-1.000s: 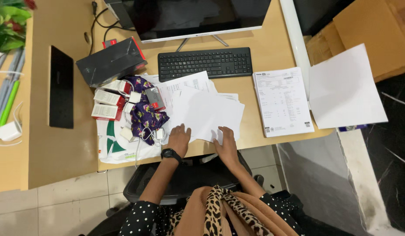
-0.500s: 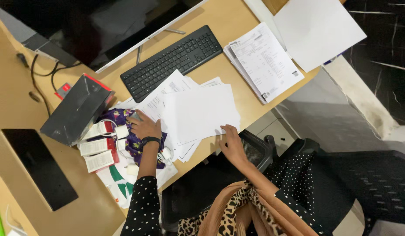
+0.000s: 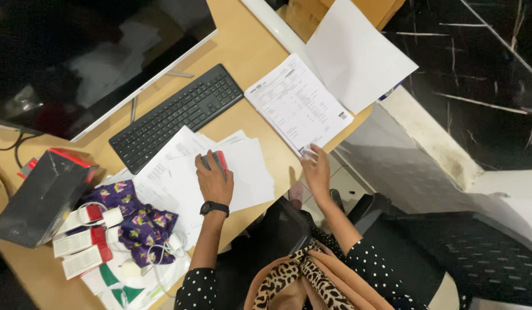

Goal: The person organizes and sorts various paper documents and forms on a desk by hand, moving sheets between different stacks.

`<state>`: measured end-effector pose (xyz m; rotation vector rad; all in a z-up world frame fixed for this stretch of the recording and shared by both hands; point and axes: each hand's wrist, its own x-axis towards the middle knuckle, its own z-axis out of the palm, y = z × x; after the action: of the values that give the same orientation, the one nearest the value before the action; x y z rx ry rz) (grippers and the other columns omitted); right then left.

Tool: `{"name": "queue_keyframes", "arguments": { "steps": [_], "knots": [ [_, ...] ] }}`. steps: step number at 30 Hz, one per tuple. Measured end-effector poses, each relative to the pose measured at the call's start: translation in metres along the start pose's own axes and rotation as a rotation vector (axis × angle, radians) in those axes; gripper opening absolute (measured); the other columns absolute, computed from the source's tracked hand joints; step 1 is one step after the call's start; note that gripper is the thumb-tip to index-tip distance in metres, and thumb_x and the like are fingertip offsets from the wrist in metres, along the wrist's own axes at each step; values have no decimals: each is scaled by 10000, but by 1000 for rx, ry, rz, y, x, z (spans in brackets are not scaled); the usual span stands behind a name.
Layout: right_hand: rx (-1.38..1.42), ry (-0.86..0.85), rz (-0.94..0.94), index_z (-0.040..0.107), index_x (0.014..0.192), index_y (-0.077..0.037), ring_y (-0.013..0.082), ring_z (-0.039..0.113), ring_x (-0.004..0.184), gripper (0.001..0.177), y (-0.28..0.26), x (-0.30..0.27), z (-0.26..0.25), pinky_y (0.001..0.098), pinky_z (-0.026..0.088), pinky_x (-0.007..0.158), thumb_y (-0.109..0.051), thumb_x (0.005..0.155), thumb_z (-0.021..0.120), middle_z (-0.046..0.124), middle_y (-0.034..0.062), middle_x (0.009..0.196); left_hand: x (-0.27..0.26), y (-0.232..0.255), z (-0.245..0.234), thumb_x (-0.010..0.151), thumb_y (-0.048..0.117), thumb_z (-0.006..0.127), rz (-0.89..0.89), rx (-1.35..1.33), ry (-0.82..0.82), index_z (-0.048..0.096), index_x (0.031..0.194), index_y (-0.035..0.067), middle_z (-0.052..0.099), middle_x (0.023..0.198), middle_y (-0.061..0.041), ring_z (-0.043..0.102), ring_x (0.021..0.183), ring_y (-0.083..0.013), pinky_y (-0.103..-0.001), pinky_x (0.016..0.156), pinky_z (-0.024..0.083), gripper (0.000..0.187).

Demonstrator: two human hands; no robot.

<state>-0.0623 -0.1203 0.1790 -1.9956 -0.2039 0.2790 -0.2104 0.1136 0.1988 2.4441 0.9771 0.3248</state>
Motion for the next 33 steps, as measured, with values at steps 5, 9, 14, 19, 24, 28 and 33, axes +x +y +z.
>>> {"name": "queue_keyframes", "arguments": {
  "steps": [5,9,14,19,24,28,33],
  "knots": [
    [-172,434,-108,419,1475,39,372,421,1400,737,21,121,-101,468,343,1160,-152,882,813,445,226,1476,15,69,66,826,123,723,30,-6,-88,356,1501,-33,280,1505,-356,509,1171,-519,-530,983,472,783],
    [-212,547,-182,309,1482,91,409,391,1371,966,49,226,-172,479,334,1150,-169,796,937,379,273,1455,29,103,124,809,145,734,5,0,-129,353,1495,-22,279,1499,-358,510,1189,-515,-524,970,482,803],
    [421,196,52,357,1442,30,227,608,1219,903,79,295,-205,350,509,1051,-88,735,906,597,142,1327,37,119,163,837,151,731,-131,-16,-104,310,1527,11,299,1474,-358,509,1193,-514,-516,966,500,820],
    [25,164,-219,726,1143,34,184,630,911,259,51,242,-179,320,500,836,19,900,814,738,90,1029,35,122,162,846,148,720,-246,-14,-136,254,1552,55,322,1454,-330,503,1208,-501,-509,926,533,851],
    [-162,-73,-504,799,1134,-148,265,644,1061,512,6,156,-139,363,516,944,156,768,611,667,93,1101,28,108,169,861,214,730,-282,17,-185,208,1582,123,324,1441,-331,481,1240,-503,-514,886,558,895],
    [-315,-294,-616,748,1178,-175,326,551,1181,571,-5,130,-111,429,449,1020,115,693,671,616,103,1256,22,94,180,875,298,750,-315,5,-207,185,1591,209,345,1423,-331,495,1192,-490,-520,892,541,917],
    [-459,-379,-668,690,1260,-176,353,511,1285,635,15,125,-82,455,409,1079,126,703,655,570,127,1385,17,87,177,866,321,747,-314,-25,-302,141,1627,245,480,1288,-240,540,1119,-435,-512,920,527,976]
  ]
}}
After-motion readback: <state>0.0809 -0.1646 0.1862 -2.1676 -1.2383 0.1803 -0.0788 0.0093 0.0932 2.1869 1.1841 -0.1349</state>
